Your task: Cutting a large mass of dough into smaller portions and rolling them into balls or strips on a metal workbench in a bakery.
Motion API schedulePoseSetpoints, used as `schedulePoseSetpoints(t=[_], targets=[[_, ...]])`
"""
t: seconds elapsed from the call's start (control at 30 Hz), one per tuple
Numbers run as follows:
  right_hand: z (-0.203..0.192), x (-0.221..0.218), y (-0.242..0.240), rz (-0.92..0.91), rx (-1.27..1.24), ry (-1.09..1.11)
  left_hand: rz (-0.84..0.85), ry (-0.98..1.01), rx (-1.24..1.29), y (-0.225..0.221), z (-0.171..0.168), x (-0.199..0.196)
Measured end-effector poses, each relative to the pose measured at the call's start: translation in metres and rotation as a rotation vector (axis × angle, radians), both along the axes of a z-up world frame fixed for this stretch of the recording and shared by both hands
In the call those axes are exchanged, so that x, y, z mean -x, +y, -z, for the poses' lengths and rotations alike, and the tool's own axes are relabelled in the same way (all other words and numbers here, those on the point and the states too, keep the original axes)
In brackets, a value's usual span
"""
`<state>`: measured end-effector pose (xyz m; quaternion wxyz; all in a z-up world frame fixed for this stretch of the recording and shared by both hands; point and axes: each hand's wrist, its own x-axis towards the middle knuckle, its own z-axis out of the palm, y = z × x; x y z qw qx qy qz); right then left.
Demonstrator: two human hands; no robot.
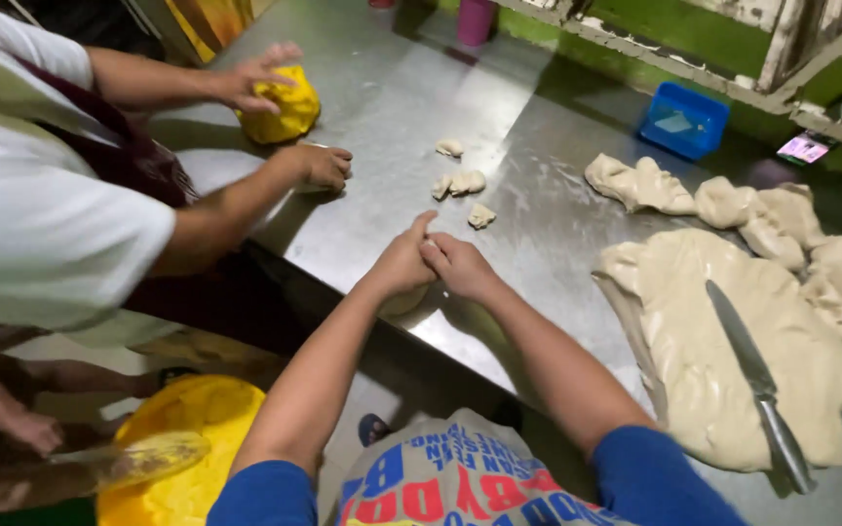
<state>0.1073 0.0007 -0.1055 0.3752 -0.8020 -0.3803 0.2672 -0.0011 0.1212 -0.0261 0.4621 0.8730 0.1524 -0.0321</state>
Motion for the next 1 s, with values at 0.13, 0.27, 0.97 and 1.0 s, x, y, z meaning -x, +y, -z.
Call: schedulePoseSetpoints(t=[0.13,0.27,0.97,1.0], targets=[[-0.009,-0.007,-0.014,0.089,-0.249,0.04,-0.148,-0.178,0.201,0.013,0.069,-0.008],[-0.026,-0.016,-0.015,0.003,-0.001,-0.194,-0.114,0.138,-0.214,-0.019,0.08,-0.033],[0.014,-0.049,-0.034,-0.151,-0.487,-0.14,-0.301,0.057,-0.053,-0.047,0.048,-0.031],[0.018,-0.046,-0.032,-0.093,-0.525,-0.179,-0.329,0.017,-0.004,-0.043,0.07,-0.027]])
